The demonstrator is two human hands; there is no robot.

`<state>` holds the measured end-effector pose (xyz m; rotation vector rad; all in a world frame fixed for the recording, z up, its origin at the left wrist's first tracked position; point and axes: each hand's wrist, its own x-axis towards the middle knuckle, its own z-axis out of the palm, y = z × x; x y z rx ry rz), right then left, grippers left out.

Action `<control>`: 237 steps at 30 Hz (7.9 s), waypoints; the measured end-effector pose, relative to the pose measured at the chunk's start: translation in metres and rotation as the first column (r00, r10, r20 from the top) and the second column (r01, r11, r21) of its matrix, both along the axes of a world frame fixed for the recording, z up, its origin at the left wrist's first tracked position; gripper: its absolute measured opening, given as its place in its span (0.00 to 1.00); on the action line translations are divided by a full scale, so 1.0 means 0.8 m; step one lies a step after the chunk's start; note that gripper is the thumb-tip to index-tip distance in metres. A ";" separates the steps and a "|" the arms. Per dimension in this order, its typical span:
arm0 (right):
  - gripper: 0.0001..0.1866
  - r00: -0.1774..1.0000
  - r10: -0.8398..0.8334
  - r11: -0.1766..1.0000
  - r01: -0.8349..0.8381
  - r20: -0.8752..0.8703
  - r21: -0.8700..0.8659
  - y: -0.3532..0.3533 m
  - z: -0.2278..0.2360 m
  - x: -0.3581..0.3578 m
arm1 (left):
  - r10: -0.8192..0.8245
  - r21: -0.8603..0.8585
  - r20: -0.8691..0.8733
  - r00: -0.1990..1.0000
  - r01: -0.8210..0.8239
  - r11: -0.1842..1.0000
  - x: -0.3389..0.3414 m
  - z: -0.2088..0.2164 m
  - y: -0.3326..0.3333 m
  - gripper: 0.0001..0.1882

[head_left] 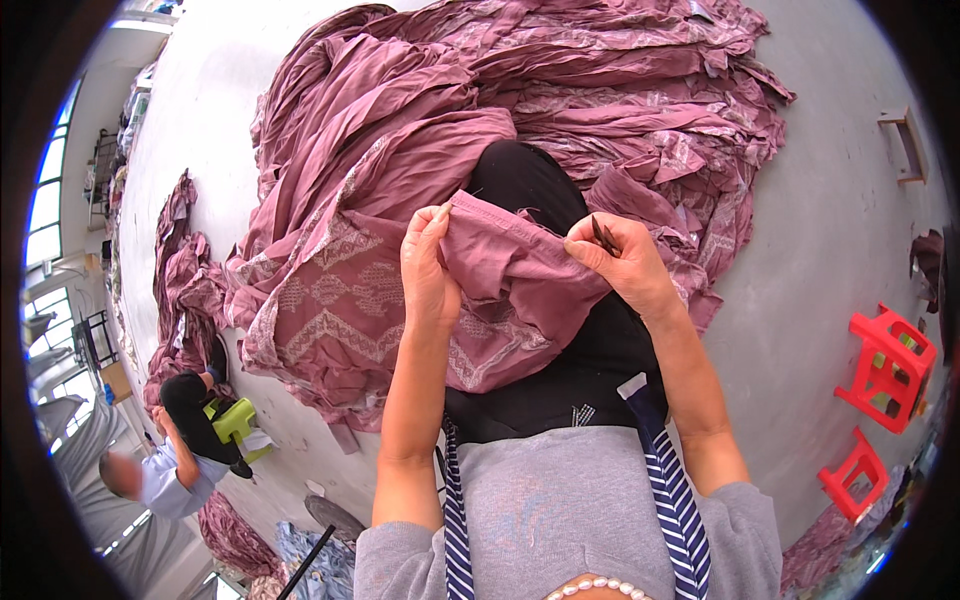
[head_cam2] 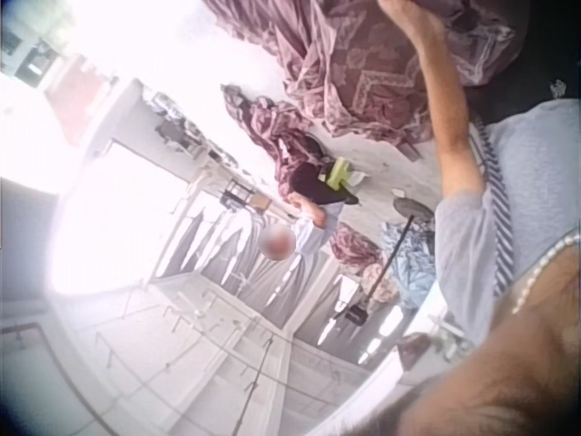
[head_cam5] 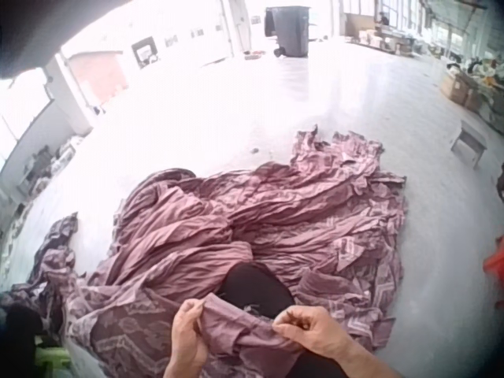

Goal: The person is cutting a large piece of pink fabric into smaller pieces using scissors. They are sitting on the floor with the fabric spread out in front of them.

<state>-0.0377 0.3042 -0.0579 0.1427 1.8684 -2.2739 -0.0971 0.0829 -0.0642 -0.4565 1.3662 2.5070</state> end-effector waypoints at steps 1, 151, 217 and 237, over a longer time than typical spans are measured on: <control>0.06 0.999 -0.035 0.998 0.035 -0.009 0.059 -0.002 0.001 0.002 | -0.009 -0.005 -0.023 1.000 0.009 1.000 0.000 -0.003 -0.004 0.02; 0.14 0.774 0.130 0.641 0.411 -0.620 0.648 -0.033 0.052 -0.003 | -0.512 -0.142 0.024 0.859 0.510 0.848 0.034 0.070 -0.001 0.13; 0.21 0.642 -0.766 0.618 0.747 0.023 -0.247 0.184 0.125 0.074 | -0.796 -0.817 -0.324 0.511 0.274 0.508 0.047 0.060 0.051 0.20; 0.14 0.997 0.040 0.950 -0.019 -0.060 0.312 0.008 0.027 -0.044 | 0.110 -0.168 0.283 0.953 -0.064 0.984 0.092 -0.033 -0.161 0.22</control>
